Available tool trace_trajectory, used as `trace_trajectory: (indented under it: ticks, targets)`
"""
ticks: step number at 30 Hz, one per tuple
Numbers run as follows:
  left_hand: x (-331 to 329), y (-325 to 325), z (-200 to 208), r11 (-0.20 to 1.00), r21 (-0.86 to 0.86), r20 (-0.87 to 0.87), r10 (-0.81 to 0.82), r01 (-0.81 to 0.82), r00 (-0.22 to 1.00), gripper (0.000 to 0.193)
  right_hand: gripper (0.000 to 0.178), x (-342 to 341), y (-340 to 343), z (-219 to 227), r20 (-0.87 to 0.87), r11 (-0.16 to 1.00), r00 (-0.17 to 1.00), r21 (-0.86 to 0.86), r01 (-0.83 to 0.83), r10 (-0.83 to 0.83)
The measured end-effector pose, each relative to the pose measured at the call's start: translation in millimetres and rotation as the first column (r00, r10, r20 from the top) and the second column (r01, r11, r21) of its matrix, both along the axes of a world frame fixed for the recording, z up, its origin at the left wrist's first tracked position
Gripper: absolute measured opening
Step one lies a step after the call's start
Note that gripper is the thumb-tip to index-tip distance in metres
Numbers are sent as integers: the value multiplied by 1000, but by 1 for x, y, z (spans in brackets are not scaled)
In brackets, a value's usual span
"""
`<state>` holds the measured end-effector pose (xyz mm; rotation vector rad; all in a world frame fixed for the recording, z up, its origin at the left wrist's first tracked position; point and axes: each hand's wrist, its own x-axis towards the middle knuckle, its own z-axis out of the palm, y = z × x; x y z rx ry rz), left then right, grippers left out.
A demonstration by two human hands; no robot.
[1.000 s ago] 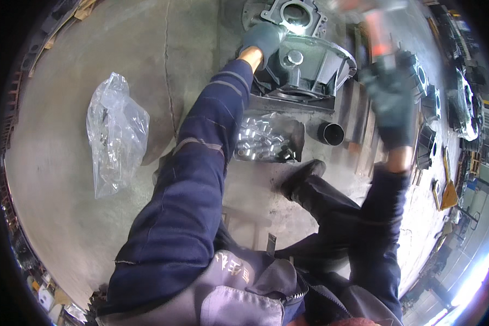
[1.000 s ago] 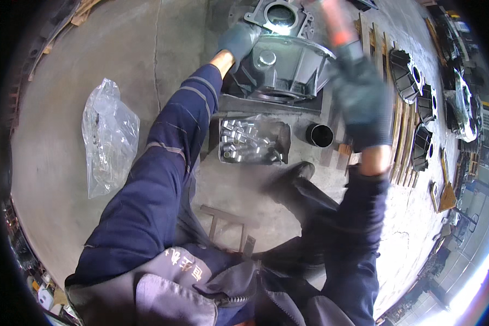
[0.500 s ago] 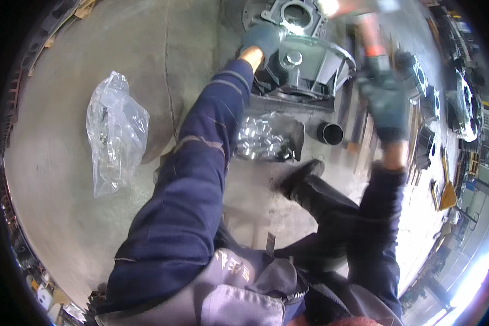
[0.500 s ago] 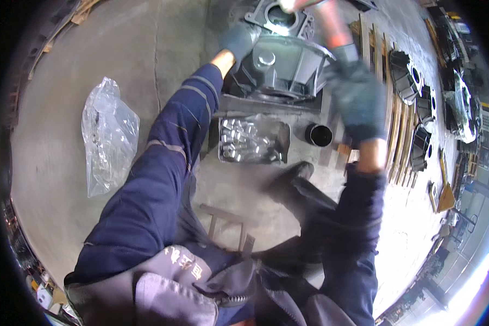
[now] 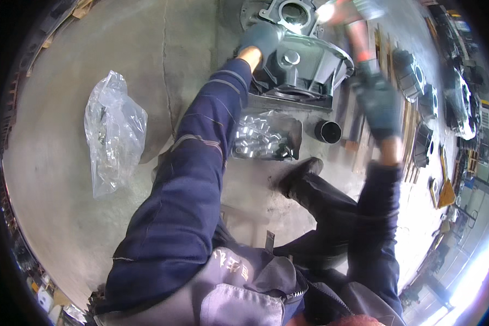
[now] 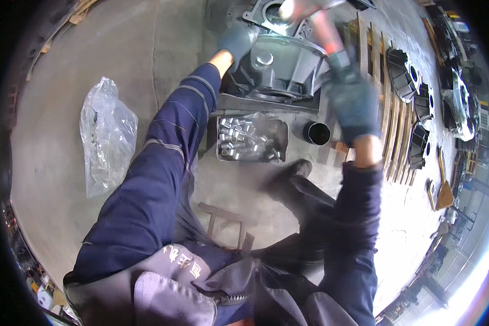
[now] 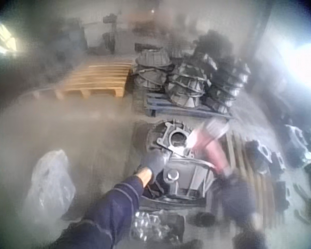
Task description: The person is assembling a metal part by inserting cylindrical pins into holes and tapping them with a hammer. They repeatedly pick up pins, place them into the part, and use a hammer to secure them. The person also moves the part to a wooden pallet and returns to continue the process.
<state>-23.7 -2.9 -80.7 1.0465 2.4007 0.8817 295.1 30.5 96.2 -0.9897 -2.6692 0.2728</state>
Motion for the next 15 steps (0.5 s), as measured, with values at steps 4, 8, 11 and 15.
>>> trace_trajectory:
  ticks: [4,8,11,15]
  targets:
    - [-3,8,1,998,57,24,-26,24,999,55,19,-35,-8,116,-342,981,939,192,34,35]
    - [-4,9,-3,999,40,-1,-5,5,1000,56,37,-53,-49,33,-670,589,725,-654,-475,-159]
    - [-10,8,-7,980,15,-10,-197,197,980,60,46,-27,-49,-58,317,930,939,-289,229,-133]
    - [-8,7,-11,986,144,-24,-79,81,997,57,31,-5,-1,-20,464,943,885,276,-186,39]
